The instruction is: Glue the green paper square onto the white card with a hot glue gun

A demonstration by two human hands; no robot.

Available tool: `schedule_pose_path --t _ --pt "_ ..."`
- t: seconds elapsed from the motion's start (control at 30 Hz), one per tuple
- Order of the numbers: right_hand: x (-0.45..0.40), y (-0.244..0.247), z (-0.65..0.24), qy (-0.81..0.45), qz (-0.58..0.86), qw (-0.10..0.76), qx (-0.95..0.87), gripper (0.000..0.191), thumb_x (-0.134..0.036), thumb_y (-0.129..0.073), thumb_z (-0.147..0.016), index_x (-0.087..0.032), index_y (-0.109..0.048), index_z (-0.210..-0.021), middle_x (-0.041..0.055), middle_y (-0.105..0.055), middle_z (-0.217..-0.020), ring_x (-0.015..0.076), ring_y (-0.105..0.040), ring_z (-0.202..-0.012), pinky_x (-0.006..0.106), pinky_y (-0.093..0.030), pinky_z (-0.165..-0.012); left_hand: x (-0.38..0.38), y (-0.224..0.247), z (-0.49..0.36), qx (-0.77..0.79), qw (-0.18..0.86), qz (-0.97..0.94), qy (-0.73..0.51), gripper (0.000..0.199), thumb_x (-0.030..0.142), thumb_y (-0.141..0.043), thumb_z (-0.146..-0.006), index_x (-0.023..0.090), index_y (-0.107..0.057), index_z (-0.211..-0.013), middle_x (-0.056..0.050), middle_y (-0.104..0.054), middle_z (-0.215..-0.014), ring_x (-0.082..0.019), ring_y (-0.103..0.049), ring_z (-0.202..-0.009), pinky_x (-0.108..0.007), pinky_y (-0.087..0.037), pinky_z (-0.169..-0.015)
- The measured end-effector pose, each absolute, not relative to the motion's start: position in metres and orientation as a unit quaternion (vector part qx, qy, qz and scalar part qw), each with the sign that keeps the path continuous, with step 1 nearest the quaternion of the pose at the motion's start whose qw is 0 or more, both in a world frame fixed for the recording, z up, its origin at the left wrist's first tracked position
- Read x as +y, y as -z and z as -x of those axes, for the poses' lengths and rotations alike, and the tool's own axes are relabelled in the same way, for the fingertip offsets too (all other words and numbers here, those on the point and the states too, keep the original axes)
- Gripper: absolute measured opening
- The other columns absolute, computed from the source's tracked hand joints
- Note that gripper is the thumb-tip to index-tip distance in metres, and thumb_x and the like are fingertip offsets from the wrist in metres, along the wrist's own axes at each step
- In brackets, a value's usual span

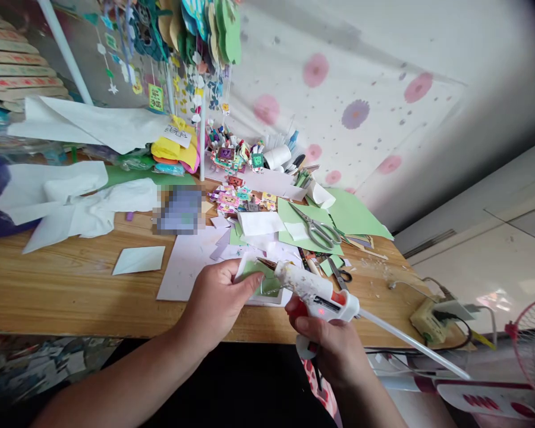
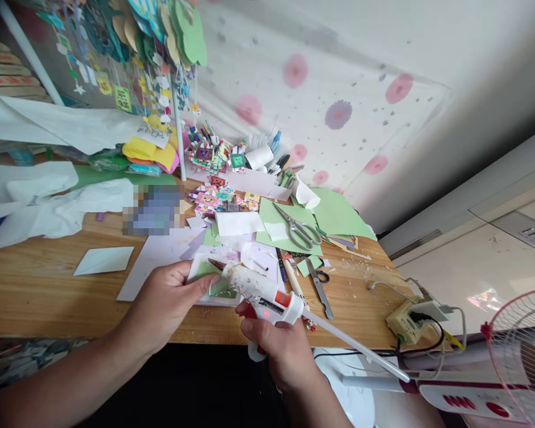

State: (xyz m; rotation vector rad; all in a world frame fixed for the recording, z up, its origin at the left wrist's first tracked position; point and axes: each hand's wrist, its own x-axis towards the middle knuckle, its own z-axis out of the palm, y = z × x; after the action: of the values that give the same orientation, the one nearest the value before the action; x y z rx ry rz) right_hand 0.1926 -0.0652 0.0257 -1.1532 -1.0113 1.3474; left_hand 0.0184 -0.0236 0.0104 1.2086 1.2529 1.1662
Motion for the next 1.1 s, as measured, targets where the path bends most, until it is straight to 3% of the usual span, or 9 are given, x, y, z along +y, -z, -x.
schedule_pose_path --t 0.23,0.43,0.63,0.8,1.1 --pt "-0.065 -0.026 -0.191 -0.569 0.478 0.517 -0.425 0.017 -0.020 -0.075 -0.054 -0.019 -0.074 -0.071 0.0004 -0.063 -0.067 0.0126 -0.051 -0.063 0.024 -0.039 -0.056 -0.023 -0.008 -0.013 0.529 0.481 -0.507 -0.482 0.026 0.043 -0.068 -0.074 0.017 -0.066 -0.067 -0.001 -0.069 -0.069 -0.021 -0.063 -0.073 -0.028 -0.046 -0.065" --pt "-0.064 -0.025 -0.193 -0.559 0.495 0.516 -0.420 0.018 -0.018 -0.074 -0.054 -0.020 -0.075 -0.071 0.0020 -0.068 -0.072 0.0159 -0.058 -0.071 0.024 -0.044 -0.062 -0.022 -0.007 -0.009 0.516 0.480 -0.509 -0.494 0.025 0.042 -0.068 -0.075 0.018 -0.071 -0.077 0.000 -0.071 -0.073 -0.022 -0.065 -0.078 -0.028 -0.048 -0.066" --pt "-0.063 -0.022 -0.197 -0.557 0.503 0.491 -0.442 0.014 -0.021 -0.074 -0.058 -0.019 -0.075 -0.072 0.0036 -0.068 -0.073 0.0141 -0.052 -0.062 0.023 -0.038 -0.050 -0.023 -0.013 -0.009 0.524 0.457 -0.521 -0.496 0.024 0.040 -0.068 -0.075 0.017 -0.072 -0.075 -0.001 -0.073 -0.075 -0.022 -0.065 -0.080 -0.027 -0.048 -0.068" --pt "-0.063 -0.020 -0.201 -0.543 0.507 0.500 -0.446 0.015 -0.023 -0.075 -0.058 -0.019 -0.075 -0.072 0.0049 -0.069 -0.075 0.0173 -0.056 -0.069 0.025 -0.043 -0.057 -0.023 -0.015 -0.009 0.528 0.440 -0.530 -0.496 0.027 0.041 -0.067 -0.076 0.017 -0.075 -0.085 -0.002 -0.075 -0.081 -0.023 -0.066 -0.082 -0.027 -0.048 -0.066" --pt "-0.063 -0.018 -0.207 -0.542 0.519 0.493 -0.441 0.016 -0.023 -0.074 -0.059 -0.018 -0.074 -0.074 0.0031 -0.069 -0.073 0.0162 -0.056 -0.066 0.025 -0.043 -0.056 -0.018 -0.011 -0.011 0.547 0.436 -0.537 -0.472 0.035 0.044 -0.067 -0.077 0.016 -0.075 -0.097 -0.004 -0.075 -0.090 -0.023 -0.065 -0.084 -0.028 -0.048 -0.071"
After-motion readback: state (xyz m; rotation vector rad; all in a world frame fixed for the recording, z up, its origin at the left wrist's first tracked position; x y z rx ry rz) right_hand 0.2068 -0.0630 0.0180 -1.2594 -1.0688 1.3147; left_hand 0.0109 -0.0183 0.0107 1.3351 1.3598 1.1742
